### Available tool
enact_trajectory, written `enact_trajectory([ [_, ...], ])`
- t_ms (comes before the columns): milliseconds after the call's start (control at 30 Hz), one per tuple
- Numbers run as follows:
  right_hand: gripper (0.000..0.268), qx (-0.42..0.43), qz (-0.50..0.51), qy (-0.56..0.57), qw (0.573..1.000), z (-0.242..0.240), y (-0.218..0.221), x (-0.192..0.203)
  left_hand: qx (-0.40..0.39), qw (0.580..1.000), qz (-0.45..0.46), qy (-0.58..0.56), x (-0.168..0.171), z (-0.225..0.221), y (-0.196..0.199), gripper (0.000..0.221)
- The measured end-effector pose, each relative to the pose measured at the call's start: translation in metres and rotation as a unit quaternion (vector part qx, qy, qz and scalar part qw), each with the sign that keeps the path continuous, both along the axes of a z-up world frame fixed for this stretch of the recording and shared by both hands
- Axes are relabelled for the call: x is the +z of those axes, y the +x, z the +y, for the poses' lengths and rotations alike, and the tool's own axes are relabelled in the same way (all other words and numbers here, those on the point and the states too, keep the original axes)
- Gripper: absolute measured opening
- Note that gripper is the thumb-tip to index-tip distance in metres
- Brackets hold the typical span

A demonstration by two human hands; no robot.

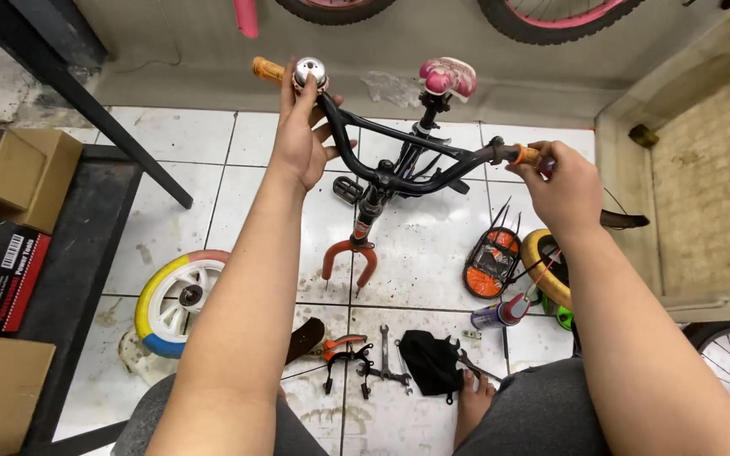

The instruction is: Installing and tightening a bell and other accessories on a bicycle handlebar using a screwdriver.

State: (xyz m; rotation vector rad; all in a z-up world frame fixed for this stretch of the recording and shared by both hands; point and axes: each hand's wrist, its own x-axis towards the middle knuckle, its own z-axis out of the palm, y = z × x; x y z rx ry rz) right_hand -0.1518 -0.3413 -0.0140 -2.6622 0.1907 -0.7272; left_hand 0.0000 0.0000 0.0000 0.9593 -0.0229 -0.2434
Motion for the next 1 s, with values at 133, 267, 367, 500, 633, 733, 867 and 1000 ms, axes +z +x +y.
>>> enact_trajectory([
  [133,0.02,0.009,-0.045,-0.027,0.999,-0.004,-0.005,-0.003,0.012,0.999,0.014,0.049,0.01,-0.003,-0.007,0.061],
  [267,0.031,0.011,-0.065,-0.106,0.992,-0.007,-0.001,0.0,0.041,0.991,0.043,0.124,0.025,-0.003,-0.02,0.066],
  [367,0.027,0.001,-0.07,-0.088,0.994,-0.023,0.007,-0.021,0.026,0.979,0.064,0.194,0.01,0.001,-0.011,0.072],
  [500,0.033,0.002,-0.079,-0.05,0.996,-0.022,0.015,-0.027,0.001,0.928,0.048,0.37,0.014,0.015,-0.009,0.076],
  [633,0.034,0.013,-0.084,-0.049,0.995,-0.011,0.014,-0.017,-0.004,0.844,0.003,0.536,0.016,0.035,-0.005,0.072],
  [733,0.035,0.008,-0.067,-0.062,0.996,-0.01,0.013,-0.018,0.012,0.74,-0.018,0.672,0.043,0.035,-0.032,0.083],
  [867,0.034,0.014,-0.058,-0.05,0.997,-0.007,0.013,-0.016,0.055,0.687,-0.182,0.702,0.04,0.036,-0.027,0.069],
  [1000,0.034,0.011,-0.055,-0.043,0.997,-0.008,0.015,-0.012,0.018,0.703,-0.222,0.676,0.023,0.041,-0.009,0.062],
])
